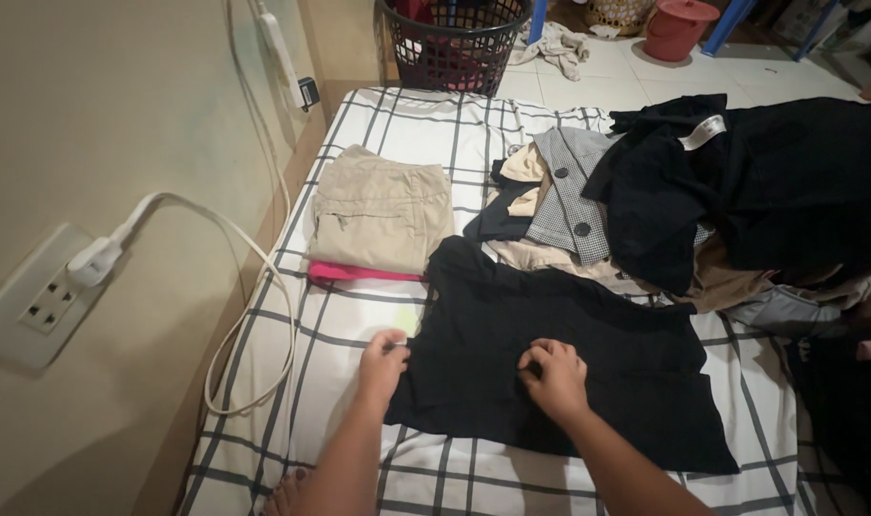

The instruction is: The person folds several garments on a bed, including beige shorts, a black t-shirt, and a black polo shirt. Each item is smoothed, folded into a compact rectangle, and stacked on the left side of the bed.

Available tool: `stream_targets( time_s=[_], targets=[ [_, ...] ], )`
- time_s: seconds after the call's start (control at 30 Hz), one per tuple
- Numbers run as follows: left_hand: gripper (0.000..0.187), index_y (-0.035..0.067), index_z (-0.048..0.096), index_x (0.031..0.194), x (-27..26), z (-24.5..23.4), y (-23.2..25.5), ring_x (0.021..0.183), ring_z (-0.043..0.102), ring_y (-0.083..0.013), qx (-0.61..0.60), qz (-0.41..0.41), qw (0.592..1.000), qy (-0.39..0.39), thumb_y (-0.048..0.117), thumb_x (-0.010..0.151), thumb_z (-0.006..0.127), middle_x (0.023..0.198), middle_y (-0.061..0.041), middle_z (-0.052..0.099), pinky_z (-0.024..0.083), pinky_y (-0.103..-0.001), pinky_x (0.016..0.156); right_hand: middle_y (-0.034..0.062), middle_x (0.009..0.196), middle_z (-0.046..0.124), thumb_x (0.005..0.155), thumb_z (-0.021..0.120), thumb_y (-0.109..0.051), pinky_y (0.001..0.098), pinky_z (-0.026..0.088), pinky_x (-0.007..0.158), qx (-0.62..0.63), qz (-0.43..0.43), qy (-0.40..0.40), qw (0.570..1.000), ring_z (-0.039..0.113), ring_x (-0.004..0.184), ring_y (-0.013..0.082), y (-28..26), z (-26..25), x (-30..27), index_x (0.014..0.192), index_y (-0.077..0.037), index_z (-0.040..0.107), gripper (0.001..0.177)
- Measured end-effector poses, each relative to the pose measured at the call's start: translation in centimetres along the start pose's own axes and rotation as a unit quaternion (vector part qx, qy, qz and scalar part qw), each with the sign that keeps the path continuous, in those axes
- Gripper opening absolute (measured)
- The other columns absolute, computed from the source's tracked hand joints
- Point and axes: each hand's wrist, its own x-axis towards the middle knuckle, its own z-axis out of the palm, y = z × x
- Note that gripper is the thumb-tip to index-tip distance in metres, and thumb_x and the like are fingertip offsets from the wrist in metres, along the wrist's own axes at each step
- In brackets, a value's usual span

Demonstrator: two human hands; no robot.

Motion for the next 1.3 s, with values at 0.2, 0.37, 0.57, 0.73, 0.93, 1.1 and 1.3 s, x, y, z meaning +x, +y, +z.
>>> stream_targets(
  time_s=[0.2, 0.37, 0.57, 0.73, 0.93, 1.1, 1.3],
  targets=[
    [0.076, 0.002, 0.064, 0.121, -3.1, 0.4, 5.6, 0.105, 0.069, -0.0349, 0.330, 0.009, 0.944, 0.005, 0.033, 0.060, 0.096, 0.116, -0.021, 0.070, 0.054, -0.041, 0.090, 0.0054, 0.145, 0.055, 0.084, 0.066, -0.023, 0.0502, 0.032, 0.118, 0.023, -0.059, 0.120, 0.991, 0.046, 0.140, 0.0280, -1.0, 0.3, -1.6, 0.127, -0.020, 0.063, 0.044],
    [0.062, -0.006, 0.074, 0.106, -4.1, -0.6, 5.7, 0.104, 0.073, -0.0393, 0.455, -0.105, 0.877, -0.111, 0.043, 0.070, 0.090, 0.108, -0.028, 0.073, 0.056, -0.042, 0.089, 0.0114, 0.168, 0.020, 0.096, 0.050, -0.049, 0.0571, 0.009, 0.119, -0.114, -0.045, -0.048, 0.991, 0.011, 0.153, 0.0300, 0.0, 2.7, -3.2, 0.159, -0.022, 0.030, 0.071],
    [0.042, -0.009, 0.079, 0.096, -2.3, -2.5, 1.7, 0.076, 0.079, -0.0315, 0.227, -0.121, 0.958, -0.128, 0.021, 0.066, 0.082, 0.087, -0.024, 0.081, 0.060, -0.039, 0.070, 0.0106, 0.167, 0.016, 0.099, 0.041, -0.052, 0.0598, 0.009, 0.120, -0.197, 0.107, 0.043, 0.974, 0.011, 0.156, 0.0291, 8.5, 1.0, -4.1, 0.159, -0.018, 0.026, 0.071],
    [0.044, -0.010, 0.077, 0.102, -0.7, -3.3, 0.2, 0.072, 0.076, -0.0345, 0.197, -0.254, 0.932, -0.168, 0.010, 0.063, 0.083, 0.087, -0.024, 0.079, 0.060, -0.045, 0.064, 0.0048, 0.168, 0.024, 0.101, 0.042, -0.048, 0.0671, 0.008, 0.118, -0.191, 0.245, 0.083, 0.947, 0.014, 0.156, 0.0271, 17.8, -3.8, -4.9, 0.158, -0.020, 0.032, 0.064],
    [0.059, -0.004, 0.072, 0.118, 1.2, -0.6, 3.4, 0.095, 0.075, -0.0291, 0.240, -0.090, 0.965, -0.054, 0.037, 0.078, 0.087, 0.105, -0.020, 0.077, 0.057, -0.040, 0.086, 0.0248, 0.131, 0.068, 0.092, 0.070, -0.039, 0.0471, 0.052, 0.103, 0.185, 0.358, 0.166, 0.900, 0.067, 0.117, 0.0372, 26.5, -8.4, 0.5, 0.149, -0.002, 0.054, 0.070],
    [0.059, 0.010, 0.062, 0.132, -2.2, 7.6, 7.5, 0.121, 0.061, -0.0366, 0.398, 0.200, 0.891, 0.086, 0.026, 0.078, 0.078, 0.126, -0.017, 0.067, 0.047, -0.045, 0.105, 0.0227, 0.114, 0.078, 0.074, 0.085, -0.029, 0.0402, 0.055, 0.090, 0.204, 0.373, -0.005, 0.905, 0.074, 0.102, 0.0330, 30.6, -8.2, 3.5, 0.129, 0.007, 0.071, 0.067],
    [0.063, 0.017, 0.058, 0.135, -1.5, 17.6, 11.8, 0.141, 0.039, -0.0331, 0.462, 0.215, 0.860, -0.028, 0.026, 0.076, 0.079, 0.147, -0.011, 0.049, 0.037, -0.053, 0.110, 0.0201, 0.117, 0.072, 0.074, 0.089, -0.034, 0.0399, 0.053, 0.087, 0.285, 0.372, 0.037, 0.883, 0.069, 0.101, 0.0288, 32.4, -7.9, 5.1, 0.134, 0.001, 0.061, 0.074]
  ],
)
